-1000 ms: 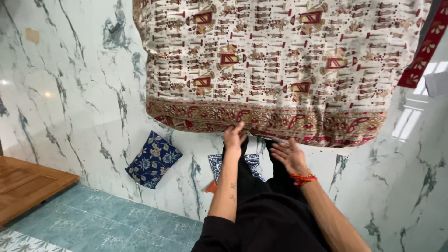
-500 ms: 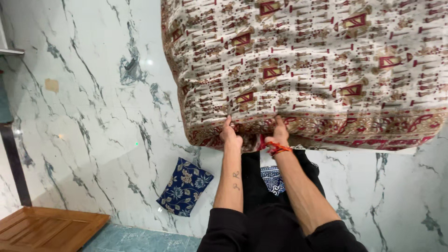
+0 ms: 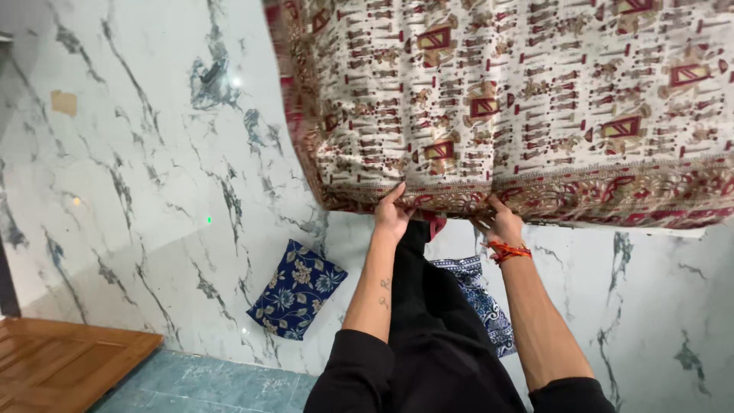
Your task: The person picks up a patterned cloth from the floor, spreads it out across a bed, and then begins to fold the edges inward by hand.
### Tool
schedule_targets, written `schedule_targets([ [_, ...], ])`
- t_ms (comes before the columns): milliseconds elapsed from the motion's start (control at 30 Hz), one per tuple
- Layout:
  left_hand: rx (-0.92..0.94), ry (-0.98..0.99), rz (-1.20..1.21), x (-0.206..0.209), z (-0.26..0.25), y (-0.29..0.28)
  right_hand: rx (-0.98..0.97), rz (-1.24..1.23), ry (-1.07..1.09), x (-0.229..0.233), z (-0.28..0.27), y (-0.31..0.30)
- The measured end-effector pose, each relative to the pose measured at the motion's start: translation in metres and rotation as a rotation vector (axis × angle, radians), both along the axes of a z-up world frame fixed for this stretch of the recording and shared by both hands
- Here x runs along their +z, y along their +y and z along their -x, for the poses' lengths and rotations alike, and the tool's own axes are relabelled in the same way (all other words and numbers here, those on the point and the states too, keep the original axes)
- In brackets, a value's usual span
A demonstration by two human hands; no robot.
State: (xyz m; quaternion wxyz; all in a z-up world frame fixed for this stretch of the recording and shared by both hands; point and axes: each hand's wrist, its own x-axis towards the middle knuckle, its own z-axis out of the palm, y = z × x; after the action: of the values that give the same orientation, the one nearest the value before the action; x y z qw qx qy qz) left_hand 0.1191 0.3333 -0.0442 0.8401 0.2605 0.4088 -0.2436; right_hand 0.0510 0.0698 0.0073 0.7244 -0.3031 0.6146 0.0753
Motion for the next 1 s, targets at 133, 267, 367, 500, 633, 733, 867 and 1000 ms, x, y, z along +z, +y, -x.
schedule_targets([
  [133,0.016,0.135,-0.251,0.044,-0.014,0.022,-0.013,0.172,0.072,0.009,-0.001,0.032],
  [267,0.137,0.154,-0.344,0.056,-0.028,0.028,0.074,-0.211,-0.268,0.01,-0.004,0.104],
  [367,0.069,0.017,-0.141,0.052,-0.015,0.03,-0.228,-0.472,-0.437,0.012,-0.03,0.16],
  [500,-0.138,-0.41,-0.01,0.053,0.018,0.069,-0.223,-0.45,-0.437,0.044,-0.088,0.164],
  [633,0.022,0.004,-0.208,0.045,0.012,0.12,-0.204,-0.427,-0.471,0.104,-0.085,0.141],
  [733,-0.044,-0.019,-0.081,0.043,-0.031,0.087,-0.213,-0.373,-0.439,0.116,-0.082,0.145],
  [867,-0.106,-0.024,0.107,0.062,-0.091,0.027,-0.242,-0.304,-0.45,0.127,-0.064,0.132],
  [1000,-0.101,-0.054,0.16,0.073,-0.14,-0.003,-0.248,-0.329,-0.542,0.195,-0.065,0.107],
])
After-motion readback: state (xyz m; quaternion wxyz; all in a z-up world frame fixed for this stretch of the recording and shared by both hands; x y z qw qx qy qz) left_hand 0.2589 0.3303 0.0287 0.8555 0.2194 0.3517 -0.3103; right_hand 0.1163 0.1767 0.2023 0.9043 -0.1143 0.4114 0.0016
